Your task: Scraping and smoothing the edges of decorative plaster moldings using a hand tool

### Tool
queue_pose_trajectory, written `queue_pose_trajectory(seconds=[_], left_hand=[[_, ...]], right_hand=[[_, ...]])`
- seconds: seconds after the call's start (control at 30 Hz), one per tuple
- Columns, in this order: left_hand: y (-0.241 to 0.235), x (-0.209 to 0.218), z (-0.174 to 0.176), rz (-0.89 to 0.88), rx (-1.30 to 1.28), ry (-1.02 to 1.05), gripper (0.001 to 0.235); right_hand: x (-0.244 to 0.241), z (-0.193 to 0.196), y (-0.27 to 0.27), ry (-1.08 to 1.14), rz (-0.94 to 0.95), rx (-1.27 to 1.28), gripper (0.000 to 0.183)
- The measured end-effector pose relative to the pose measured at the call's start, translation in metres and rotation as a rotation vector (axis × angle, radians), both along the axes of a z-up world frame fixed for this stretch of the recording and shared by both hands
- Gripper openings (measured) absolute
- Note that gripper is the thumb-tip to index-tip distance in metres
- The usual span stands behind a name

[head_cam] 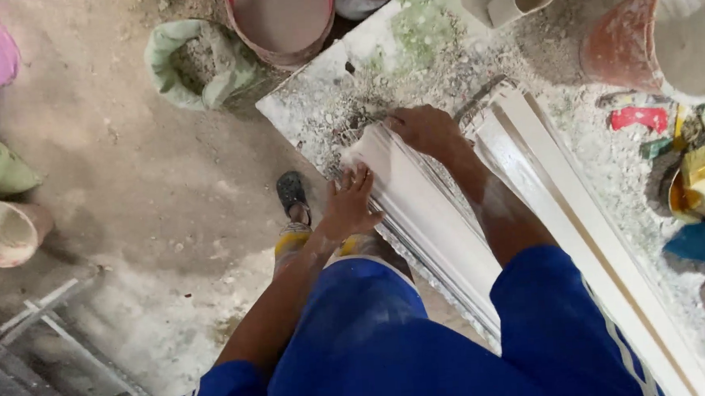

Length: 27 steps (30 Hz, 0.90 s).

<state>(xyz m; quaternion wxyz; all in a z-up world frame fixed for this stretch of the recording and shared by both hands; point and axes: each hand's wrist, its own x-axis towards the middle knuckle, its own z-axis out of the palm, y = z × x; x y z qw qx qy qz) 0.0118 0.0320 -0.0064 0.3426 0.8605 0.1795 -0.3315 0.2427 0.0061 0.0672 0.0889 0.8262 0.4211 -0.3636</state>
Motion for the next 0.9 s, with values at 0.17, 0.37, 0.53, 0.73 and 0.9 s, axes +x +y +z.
queue_pose_trajectory(seconds=[0.17, 0.37, 0.53, 0.73, 0.9], left_hand=[[0.005, -0.012, -0.026, -0.007, -0.074, -0.090, 0.105], [0.010, -0.008, -0.018, 0.004, -0.169, -0.082, 0.101], [0.015, -0.005, -0.002, -0.038, -0.107, -0.019, 0.099], [0.016, -0.006, 0.035, -0.058, -0.051, 0.029, 0.098], [0.015, -0.009, 0.033, -0.100, -0.016, 0.044, 0.106]], right_hand=[[-0.032, 0.078, -0.109, 0.056, -0.167, -0.164, 0.052], [-0.032, 0.050, -0.185, 0.107, -0.235, -0.318, 0.060], [-0.016, 0.037, -0.043, 0.071, -0.094, -0.042, 0.056], [-0.035, -0.076, -0.088, -0.179, -0.193, 0.241, 0.040], [-0.092, -0.072, -0.302, -0.086, -0.604, 0.191, 0.035]])
